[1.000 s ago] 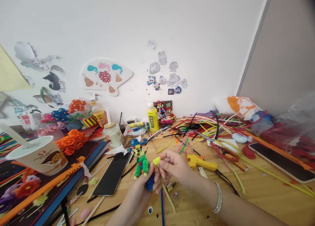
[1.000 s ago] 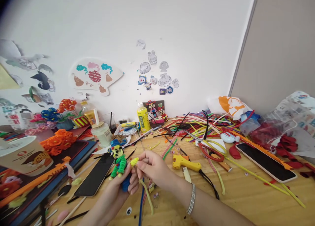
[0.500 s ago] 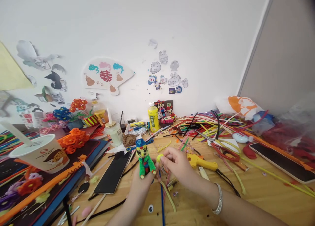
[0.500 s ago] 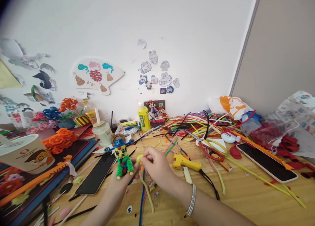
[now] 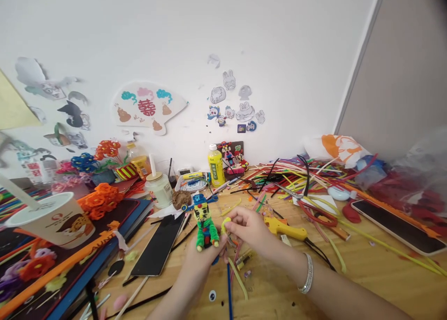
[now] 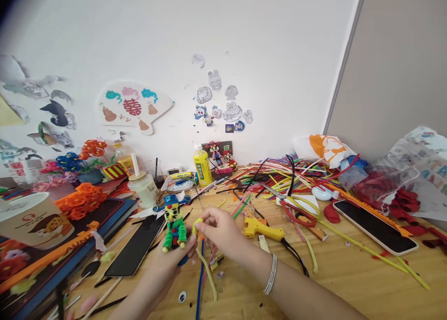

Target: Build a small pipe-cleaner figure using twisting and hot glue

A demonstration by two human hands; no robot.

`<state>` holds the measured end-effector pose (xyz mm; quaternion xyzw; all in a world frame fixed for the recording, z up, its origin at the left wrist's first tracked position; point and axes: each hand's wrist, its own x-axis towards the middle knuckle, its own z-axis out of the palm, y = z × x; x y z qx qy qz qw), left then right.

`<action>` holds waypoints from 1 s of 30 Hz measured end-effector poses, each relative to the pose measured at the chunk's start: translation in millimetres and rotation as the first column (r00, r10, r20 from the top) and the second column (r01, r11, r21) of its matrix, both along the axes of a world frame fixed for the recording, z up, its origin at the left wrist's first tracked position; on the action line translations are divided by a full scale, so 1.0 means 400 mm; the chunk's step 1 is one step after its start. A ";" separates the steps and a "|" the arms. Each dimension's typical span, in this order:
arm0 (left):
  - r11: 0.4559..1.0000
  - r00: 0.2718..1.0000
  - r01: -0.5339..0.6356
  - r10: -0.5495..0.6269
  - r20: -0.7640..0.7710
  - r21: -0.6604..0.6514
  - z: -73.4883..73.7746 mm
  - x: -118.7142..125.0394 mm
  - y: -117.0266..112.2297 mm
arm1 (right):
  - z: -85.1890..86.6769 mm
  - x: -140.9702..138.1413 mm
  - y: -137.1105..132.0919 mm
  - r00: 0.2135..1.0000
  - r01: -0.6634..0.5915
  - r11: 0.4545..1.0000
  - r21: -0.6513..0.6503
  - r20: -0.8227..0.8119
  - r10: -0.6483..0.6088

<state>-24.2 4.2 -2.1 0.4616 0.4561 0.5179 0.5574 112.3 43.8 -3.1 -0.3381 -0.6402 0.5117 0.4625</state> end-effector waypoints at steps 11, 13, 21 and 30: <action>0.983 0.946 0.147 -0.107 0.305 -0.111 0.021 -0.014 -0.007 | 0.014 0.012 -0.013 0.974 -0.224 0.974 0.040 0.031 0.223; 0.956 0.910 0.243 -0.166 0.380 -0.164 0.027 -0.020 -0.007 | 0.012 0.015 -0.011 0.961 -0.275 0.961 0.033 0.036 0.274; 0.992 0.990 -0.115 0.111 -0.092 -0.041 0.016 -0.010 0.005 | 0.035 0.021 -0.008 0.924 -0.071 0.955 0.289 0.380 -0.046; 0.992 0.932 -0.047 0.085 -0.353 0.116 0.029 -0.032 0.015 | 0.066 0.012 -0.041 0.599 -0.213 0.838 0.502 0.745 -0.294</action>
